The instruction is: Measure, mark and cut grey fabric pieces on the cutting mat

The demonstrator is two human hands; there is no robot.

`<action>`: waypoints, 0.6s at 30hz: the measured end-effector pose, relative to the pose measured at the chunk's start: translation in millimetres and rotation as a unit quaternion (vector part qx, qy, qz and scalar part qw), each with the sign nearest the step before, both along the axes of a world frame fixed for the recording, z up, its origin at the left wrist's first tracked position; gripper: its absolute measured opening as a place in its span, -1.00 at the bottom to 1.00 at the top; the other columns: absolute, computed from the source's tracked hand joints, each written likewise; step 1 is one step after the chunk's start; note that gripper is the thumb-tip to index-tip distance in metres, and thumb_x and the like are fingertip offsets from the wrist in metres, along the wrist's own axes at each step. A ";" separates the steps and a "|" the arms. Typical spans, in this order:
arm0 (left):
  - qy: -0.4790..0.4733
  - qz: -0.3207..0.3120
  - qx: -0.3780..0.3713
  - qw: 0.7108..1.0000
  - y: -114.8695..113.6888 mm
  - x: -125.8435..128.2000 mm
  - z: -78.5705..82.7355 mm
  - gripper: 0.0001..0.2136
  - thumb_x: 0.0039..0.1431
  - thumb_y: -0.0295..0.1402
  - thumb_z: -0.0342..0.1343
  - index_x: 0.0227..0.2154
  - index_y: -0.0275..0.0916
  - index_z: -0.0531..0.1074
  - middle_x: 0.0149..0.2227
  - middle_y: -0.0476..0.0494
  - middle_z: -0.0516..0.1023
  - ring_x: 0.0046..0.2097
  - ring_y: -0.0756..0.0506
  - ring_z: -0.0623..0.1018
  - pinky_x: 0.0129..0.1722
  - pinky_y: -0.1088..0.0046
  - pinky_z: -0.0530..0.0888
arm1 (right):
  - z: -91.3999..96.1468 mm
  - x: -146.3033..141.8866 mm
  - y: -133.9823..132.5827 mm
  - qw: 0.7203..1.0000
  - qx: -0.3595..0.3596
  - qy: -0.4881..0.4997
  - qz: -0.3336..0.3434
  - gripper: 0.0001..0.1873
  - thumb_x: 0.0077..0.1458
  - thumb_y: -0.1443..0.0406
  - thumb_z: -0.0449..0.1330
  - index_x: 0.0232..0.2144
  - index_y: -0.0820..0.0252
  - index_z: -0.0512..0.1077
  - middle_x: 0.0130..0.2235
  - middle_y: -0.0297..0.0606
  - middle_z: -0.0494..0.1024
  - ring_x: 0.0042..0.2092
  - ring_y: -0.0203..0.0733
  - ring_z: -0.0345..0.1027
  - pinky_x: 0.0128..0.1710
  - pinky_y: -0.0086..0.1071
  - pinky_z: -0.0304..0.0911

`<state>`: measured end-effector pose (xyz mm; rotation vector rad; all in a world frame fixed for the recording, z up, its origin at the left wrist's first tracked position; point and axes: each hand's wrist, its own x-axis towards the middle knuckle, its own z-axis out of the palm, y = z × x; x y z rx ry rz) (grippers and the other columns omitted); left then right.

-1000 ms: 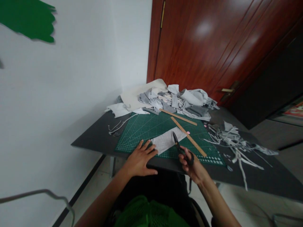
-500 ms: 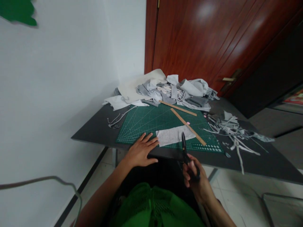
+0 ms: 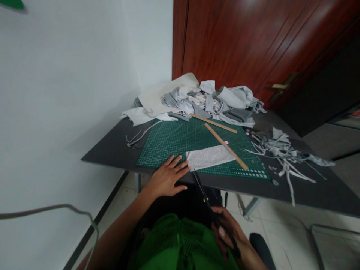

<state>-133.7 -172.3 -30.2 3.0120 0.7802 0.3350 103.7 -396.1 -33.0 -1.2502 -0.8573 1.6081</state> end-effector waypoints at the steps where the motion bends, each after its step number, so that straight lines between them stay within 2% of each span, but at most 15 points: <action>1: -0.001 0.000 -0.001 1.000 -0.2 0.0 0.2 -0.32 0.32 0.15 0.06 0.36 -0.13 0.29 0.44 -0.14 0.23 0.49 -0.36 0.09 0.47 -0.04 -0.11 | 1.6 -1.1 0.9 1.000 -0.002 -0.004 -0.002 -0.31 0.12 -0.16 0.33 0.13 0.02 0.32 -0.43 -0.46 0.32 -0.58 -0.43 0.04 -0.66 -0.54 0.11; 8: 0.000 0.001 -0.013 1.000 -1.0 -0.2 1.3 -0.27 0.30 0.19 0.05 0.38 -0.16 0.25 0.44 -0.13 0.23 0.49 -0.35 0.08 0.48 -0.04 -0.11 | 14.2 -6.9 2.1 0.999 -0.027 -0.039 -0.024 -0.39 0.15 -0.14 0.32 0.10 0.02 0.37 -0.40 -0.44 0.35 -0.56 -0.43 0.06 -0.64 -0.54 0.10; 13: -0.002 0.003 -0.025 1.000 -0.2 -0.2 1.0 -0.19 0.27 0.23 0.06 0.40 -0.21 0.21 0.45 -0.15 0.21 0.50 -0.36 0.06 0.48 -0.01 -0.14 | 11.0 -0.6 -0.1 0.999 -0.026 -0.016 0.013 -0.39 0.17 -0.14 0.30 0.12 0.00 0.35 -0.38 -0.42 0.36 -0.57 -0.42 0.07 -0.66 -0.54 0.08; 18: -0.014 -0.002 -0.022 1.000 0.3 -0.2 0.6 -0.18 0.26 0.24 0.06 0.40 -0.20 0.20 0.44 -0.16 0.23 0.50 -0.35 0.06 0.48 -0.03 -0.12 | 10.4 2.2 1.9 0.999 -0.035 -0.013 0.007 -0.37 0.14 -0.13 0.33 0.11 0.02 0.36 -0.39 -0.42 0.36 -0.57 -0.41 0.09 -0.66 -0.54 0.10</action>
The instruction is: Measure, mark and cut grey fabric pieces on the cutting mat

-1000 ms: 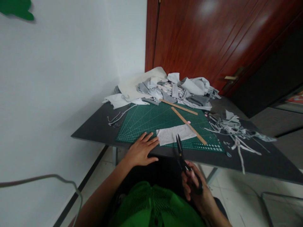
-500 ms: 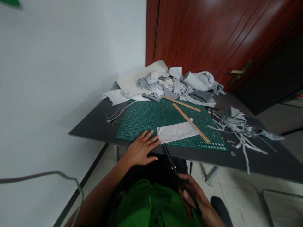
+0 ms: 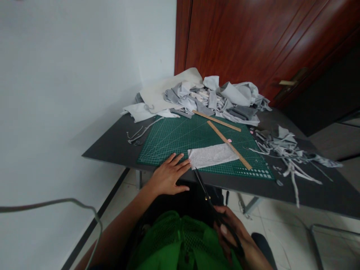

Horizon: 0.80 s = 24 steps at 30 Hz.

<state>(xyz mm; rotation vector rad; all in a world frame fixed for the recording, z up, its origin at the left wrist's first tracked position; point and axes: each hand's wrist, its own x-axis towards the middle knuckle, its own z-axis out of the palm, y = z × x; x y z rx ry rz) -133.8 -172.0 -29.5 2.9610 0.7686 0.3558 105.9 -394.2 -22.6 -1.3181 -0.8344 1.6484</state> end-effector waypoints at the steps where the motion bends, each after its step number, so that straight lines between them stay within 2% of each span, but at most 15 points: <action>1: 0.000 -0.001 0.001 1.000 0.1 -0.2 -0.3 -0.17 0.25 0.24 0.06 0.41 -0.20 0.19 0.44 -0.17 0.22 0.50 -0.35 0.06 0.48 -0.04 -0.12 | 0.4 -0.8 1.8 1.000 0.005 -0.003 -0.002 -0.37 0.13 -0.13 0.33 0.10 0.03 0.36 -0.39 -0.42 0.35 -0.57 -0.41 0.10 -0.67 -0.54 0.10; 8: -0.008 -0.002 0.010 1.000 0.1 -0.9 -2.8 -0.15 0.24 0.26 0.07 0.43 -0.17 0.15 0.44 -0.16 0.24 0.50 -0.34 0.06 0.48 -0.03 -0.11 | 0.1 -10.8 11.1 1.000 0.002 -0.015 -0.012 -0.36 0.16 -0.13 0.32 0.13 0.03 0.35 -0.40 -0.44 0.35 -0.56 -0.40 0.14 -0.66 -0.52 0.17; 18: -0.006 0.012 0.005 1.000 -1.1 1.1 -0.8 -0.16 0.24 0.25 0.07 0.42 -0.18 0.15 0.43 -0.16 0.25 0.49 -0.33 0.09 0.48 0.00 -0.13 | 6.6 -19.2 0.9 0.999 -0.005 -0.006 -0.046 -0.30 0.06 -0.20 0.35 0.08 0.05 0.39 -0.45 -0.49 0.29 -0.59 -0.46 0.04 -0.66 -0.56 0.06; 24: -0.009 0.017 0.002 1.000 -1.5 1.9 1.2 -0.16 0.21 0.26 0.09 0.41 -0.15 0.18 0.42 -0.16 0.27 0.48 -0.34 0.11 0.47 0.00 -0.10 | 1.0 -16.3 3.9 0.997 -0.006 -0.004 -0.071 -0.37 0.11 -0.14 0.35 0.07 0.03 0.37 -0.39 -0.43 0.36 -0.56 -0.42 0.11 -0.65 -0.55 0.11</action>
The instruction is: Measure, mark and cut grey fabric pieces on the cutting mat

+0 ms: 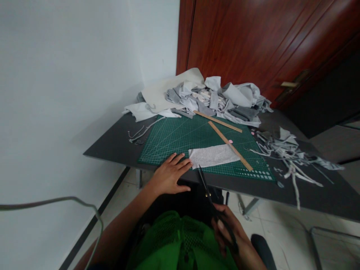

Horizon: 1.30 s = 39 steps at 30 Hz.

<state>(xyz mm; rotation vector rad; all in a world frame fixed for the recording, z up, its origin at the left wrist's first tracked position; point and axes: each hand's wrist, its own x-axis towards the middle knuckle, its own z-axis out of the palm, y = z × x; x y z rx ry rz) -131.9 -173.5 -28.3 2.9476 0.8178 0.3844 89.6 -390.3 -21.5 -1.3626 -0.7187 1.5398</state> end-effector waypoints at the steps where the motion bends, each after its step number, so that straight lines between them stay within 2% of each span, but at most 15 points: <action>1: 0.000 0.000 0.000 1.000 0.0 -0.1 -0.2 -0.15 0.21 0.26 0.10 0.41 -0.15 0.18 0.42 -0.17 0.27 0.48 -0.34 0.11 0.48 0.01 -0.10 | -2.6 0.8 1.6 1.000 0.004 0.005 0.007 -0.38 0.12 -0.14 0.34 0.07 0.03 0.37 -0.39 -0.43 0.35 -0.56 -0.42 0.10 -0.66 -0.54 0.11; 5: -0.002 -0.004 -0.004 1.000 0.4 -0.6 -0.9 -0.13 0.22 0.27 0.09 0.42 -0.19 0.17 0.43 -0.17 0.25 0.48 -0.34 0.10 0.48 0.01 -0.13 | -14.3 1.2 5.5 0.998 0.031 0.018 0.043 -0.36 0.11 -0.15 0.34 0.07 0.04 0.37 -0.39 -0.43 0.34 -0.57 -0.41 0.10 -0.68 -0.55 0.10; 10: -0.007 -0.006 -0.004 1.000 0.6 -0.6 -1.0 -0.11 0.20 0.31 0.07 0.42 -0.18 0.16 0.42 -0.19 0.26 0.48 -0.35 0.11 0.47 -0.01 -0.12 | -20.9 -3.4 4.9 0.998 0.039 0.009 0.044 -0.33 0.12 -0.16 0.32 0.11 0.05 0.35 -0.36 -0.40 0.36 -0.54 -0.41 0.11 -0.65 -0.56 0.09; 15: -0.008 -0.007 0.003 1.000 0.7 -0.8 -2.7 -0.09 0.19 0.31 0.07 0.43 -0.19 0.13 0.42 -0.19 0.27 0.48 -0.35 0.09 0.48 0.01 -0.14 | -16.2 -6.9 9.8 0.998 0.031 -0.032 0.038 -0.34 0.13 -0.16 0.33 0.12 0.04 0.36 -0.35 -0.40 0.37 -0.52 -0.40 0.14 -0.62 -0.54 0.13; 20: -0.006 -0.012 0.002 1.000 0.8 -1.1 -2.0 -0.10 0.20 0.32 0.05 0.43 -0.18 0.15 0.42 -0.20 0.26 0.48 -0.36 0.10 0.48 0.01 -0.15 | -12.8 -8.3 10.4 0.999 0.031 -0.015 0.026 -0.34 0.14 -0.15 0.32 0.11 0.07 0.37 -0.38 -0.42 0.36 -0.55 -0.42 0.13 -0.65 -0.53 0.11; 25: -0.003 -0.010 0.005 1.000 -0.1 -0.7 -1.3 -0.10 0.19 0.32 0.07 0.41 -0.20 0.17 0.42 -0.20 0.26 0.48 -0.36 0.10 0.47 -0.02 -0.12 | -16.7 -6.1 4.3 0.999 -0.003 0.004 0.033 -0.27 0.13 -0.14 0.34 0.18 0.09 0.32 -0.40 -0.44 0.35 -0.57 -0.42 0.12 -0.69 -0.55 0.11; 29: 0.001 -0.009 0.008 1.000 -0.9 -0.9 -1.2 -0.08 0.19 0.33 0.06 0.41 -0.22 0.17 0.43 -0.20 0.25 0.49 -0.35 0.08 0.47 -0.02 -0.13 | -20.6 -5.2 2.3 0.999 0.000 0.002 0.037 -0.25 0.11 -0.14 0.35 0.19 0.09 0.32 -0.46 -0.49 0.33 -0.62 -0.45 0.07 -0.72 -0.55 0.11; 32: 0.002 -0.008 0.005 1.000 -0.8 -1.3 -1.1 -0.09 0.19 0.33 0.06 0.41 -0.22 0.17 0.43 -0.19 0.25 0.49 -0.34 0.08 0.48 0.00 -0.16 | -20.5 -5.3 1.4 0.999 -0.006 -0.004 0.032 -0.21 0.09 -0.13 0.37 0.21 0.10 0.30 -0.48 -0.50 0.33 -0.63 -0.43 0.10 -0.73 -0.53 0.15; 39: 0.003 -0.008 0.005 1.000 -0.2 -1.3 -1.7 -0.10 0.21 0.31 0.06 0.43 -0.20 0.13 0.44 -0.17 0.22 0.49 -0.34 0.08 0.48 0.00 -0.16 | -6.4 -8.7 -2.4 0.999 -0.029 0.000 0.015 -0.20 0.06 -0.17 0.38 0.17 0.13 0.31 -0.46 -0.48 0.38 -0.64 -0.48 0.08 -0.72 -0.57 0.10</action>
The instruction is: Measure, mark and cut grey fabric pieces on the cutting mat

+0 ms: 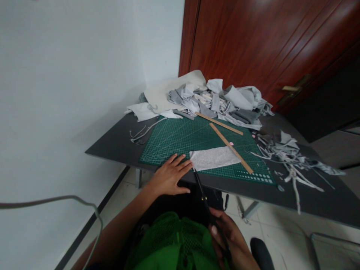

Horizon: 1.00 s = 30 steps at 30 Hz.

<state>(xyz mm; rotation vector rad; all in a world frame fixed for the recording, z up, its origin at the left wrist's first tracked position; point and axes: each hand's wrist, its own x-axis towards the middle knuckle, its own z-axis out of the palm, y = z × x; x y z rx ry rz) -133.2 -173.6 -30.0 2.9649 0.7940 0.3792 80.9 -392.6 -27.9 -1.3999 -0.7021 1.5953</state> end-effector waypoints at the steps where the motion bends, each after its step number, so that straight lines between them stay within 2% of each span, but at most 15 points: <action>1: 0.000 0.000 0.000 1.000 0.0 0.1 0.0 -0.11 0.21 0.30 0.06 0.43 -0.18 0.14 0.44 -0.17 0.23 0.49 -0.34 0.08 0.47 -0.01 -0.15 | 2.5 -0.8 -0.3 1.000 -0.001 0.002 -0.002 -0.20 0.05 -0.17 0.39 0.16 0.13 0.32 -0.46 -0.49 0.38 -0.64 -0.49 0.06 -0.72 -0.57 0.09; 6: 0.001 0.002 -0.002 1.000 -0.4 0.5 0.8 -0.13 0.21 0.30 0.07 0.41 -0.16 0.18 0.43 -0.18 0.25 0.48 -0.36 0.09 0.47 -0.05 -0.11 | 10.5 -2.7 0.1 1.000 0.002 0.000 -0.013 -0.25 0.04 -0.19 0.38 0.10 0.10 0.34 -0.44 -0.50 0.37 -0.64 -0.52 0.02 -0.72 -0.59 0.05; 11: 0.009 -0.001 -0.010 1.000 -0.5 0.1 1.9 -0.09 0.21 0.32 0.05 0.43 -0.21 0.15 0.45 -0.19 0.21 0.49 -0.35 0.07 0.47 -0.03 -0.16 | 12.8 1.2 4.4 1.000 0.005 0.005 -0.011 -0.26 0.04 -0.17 0.39 0.10 0.08 0.34 -0.44 -0.48 0.36 -0.62 -0.50 0.03 -0.70 -0.59 0.04; 19: 0.004 -0.001 0.001 1.000 0.2 -0.5 -0.1 -0.07 0.20 0.34 0.03 0.43 -0.21 0.14 0.44 -0.19 0.22 0.49 -0.35 0.07 0.48 -0.01 -0.14 | 8.7 7.1 14.6 0.999 0.019 -0.005 0.026 -0.29 0.10 -0.16 0.35 0.12 0.08 0.32 -0.43 -0.50 0.31 -0.61 -0.47 0.04 -0.72 -0.58 0.04; 26: 0.006 -0.002 0.006 1.000 -0.1 0.2 2.0 -0.07 0.20 0.35 0.01 0.43 -0.21 0.13 0.44 -0.19 0.23 0.49 -0.35 0.08 0.47 0.01 -0.16 | 4.4 5.2 13.5 1.000 0.019 -0.015 0.016 -0.32 0.14 -0.14 0.33 0.15 0.06 0.32 -0.39 -0.48 0.35 -0.61 -0.48 0.03 -0.72 -0.58 0.06; 30: 0.006 -0.004 -0.002 1.000 0.0 0.1 1.8 -0.07 0.21 0.35 0.01 0.44 -0.23 0.12 0.44 -0.20 0.21 0.49 -0.35 0.06 0.48 0.01 -0.18 | 5.3 5.4 13.0 1.000 0.022 -0.016 0.016 -0.31 0.14 -0.14 0.33 0.15 0.10 0.32 -0.44 -0.49 0.34 -0.62 -0.48 0.01 -0.73 -0.59 0.03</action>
